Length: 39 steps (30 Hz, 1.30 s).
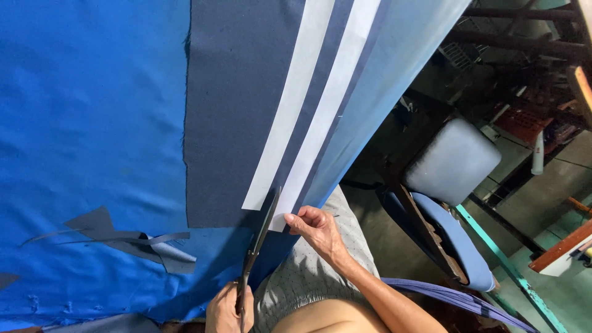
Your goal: The person uses shears to cut a long strip of dark fabric along a white paper template. They then use a ruler and a pink marking tool to draw lines on the fabric before cutting it into smaller sections.
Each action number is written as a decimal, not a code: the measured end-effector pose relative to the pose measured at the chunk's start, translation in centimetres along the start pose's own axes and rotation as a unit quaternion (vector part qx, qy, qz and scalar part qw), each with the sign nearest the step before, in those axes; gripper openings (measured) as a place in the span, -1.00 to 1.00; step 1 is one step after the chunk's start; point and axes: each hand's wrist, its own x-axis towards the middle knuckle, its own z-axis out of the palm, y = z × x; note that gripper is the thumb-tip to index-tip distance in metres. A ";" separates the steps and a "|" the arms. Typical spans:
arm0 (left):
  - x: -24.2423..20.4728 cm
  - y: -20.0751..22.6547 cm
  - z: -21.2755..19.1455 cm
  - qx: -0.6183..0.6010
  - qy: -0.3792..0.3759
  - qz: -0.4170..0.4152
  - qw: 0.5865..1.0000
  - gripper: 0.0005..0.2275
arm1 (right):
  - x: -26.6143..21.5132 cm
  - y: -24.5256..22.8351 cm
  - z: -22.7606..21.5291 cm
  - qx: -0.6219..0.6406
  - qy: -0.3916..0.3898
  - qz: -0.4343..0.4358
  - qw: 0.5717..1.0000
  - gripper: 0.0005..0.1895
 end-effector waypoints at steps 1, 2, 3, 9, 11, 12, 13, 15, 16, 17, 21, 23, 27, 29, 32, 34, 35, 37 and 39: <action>0.1 0.2 -0.1 0.001 0.000 -0.001 1.000 -0.81 | 0.0 0.0 0.0 0.001 -0.001 0.001 1.000 -0.72; 0.3 0.4 -0.3 0.001 -0.017 -0.005 1.000 -0.79 | 0.1 -0.1 0.0 -0.003 -0.004 0.005 1.000 -0.71; 0.4 0.7 -0.4 0.000 -0.035 -0.007 0.999 -0.76 | 0.1 -0.1 -0.1 -0.008 -0.006 0.008 1.000 -0.70; 0.6 2.1 -0.7 -0.013 0.029 0.017 0.999 -0.81 | 0.5 0.4 -0.7 -0.017 -0.023 0.024 0.999 -0.69; 0.6 2.2 -0.5 -0.009 0.024 0.007 1.000 -0.80 | 0.4 -0.2 -0.7 -0.032 -0.023 0.028 0.999 -0.68; 0.7 2.3 -0.4 -0.005 0.019 -0.003 1.000 -0.79 | 0.4 -0.5 -0.7 -0.048 -0.024 0.033 0.998 -0.66; 0.9 2.4 -0.3 -0.005 0.020 -0.003 1.000 -0.79 | 0.4 -0.5 -0.7 -0.048 -0.024 0.033 0.998 -0.66; 1.4 2.6 -0.2 -0.008 0.012 0.015 1.000 -0.76 | 0.5 -0.5 -0.7 -0.022 -0.029 0.032 0.999 -0.67; 1.6 2.9 -0.4 -0.008 0.012 0.015 1.000 -0.76 | 0.5 -0.7 -0.8 -0.022 -0.029 0.031 0.999 -0.67; 1.6 3.3 -0.6 -0.011 0.009 0.013 1.000 -0.77 | 0.4 -0.9 -0.8 -0.022 -0.036 0.039 0.998 -0.67; 1.5 4.1 -0.6 -0.020 0.068 0.049 0.996 -0.80 | 0.6 -1.7 -1.0 -0.009 -0.053 0.056 0.997 -0.64; 1.6 4.8 -1.0 -0.023 0.054 0.043 0.997 -0.79 | 0.6 -1.8 -1.1 -0.011 -0.059 0.054 0.997 -0.64; 2.4 6.8 -2.0 -0.029 0.024 0.039 0.999 -0.76 | 0.7 -2.9 -1.2 -0.036 -0.075 0.064 0.994 -0.62; 2.8 6.5 -1.6 -0.026 0.021 0.039 0.999 -0.77 | 0.8 -2.7 -1.3 -0.029 -0.081 0.058 0.995 -0.63; 2.8 6.4 -1.2 -0.017 0.027 0.035 0.999 -0.79 | 0.8 -3.1 -1.7 -0.043 -0.097 0.057 0.993 -0.61; 2.6 6.9 -1.3 -0.011 0.037 0.029 0.999 -0.81 | 0.7 -3.8 -2.0 -0.065 -0.108 0.064 0.990 -0.58; 2.6 7.4 -1.5 -0.006 0.023 0.001 1.000 -0.78 | 0.8 -4.2 -2.2 -0.066 -0.089 0.031 0.993 -0.63; 2.7 8.5 -2.1 -0.001 0.009 -0.025 1.000 -0.75 | 1.1 -6.1 -2.6 -0.069 -0.070 -0.003 0.995 -0.68; 3.0 10.0 -2.9 -0.025 0.002 -0.017 1.000 -0.75 | 1.6 -9.1 -3.1 -0.017 0.011 -0.024 1.000 -0.70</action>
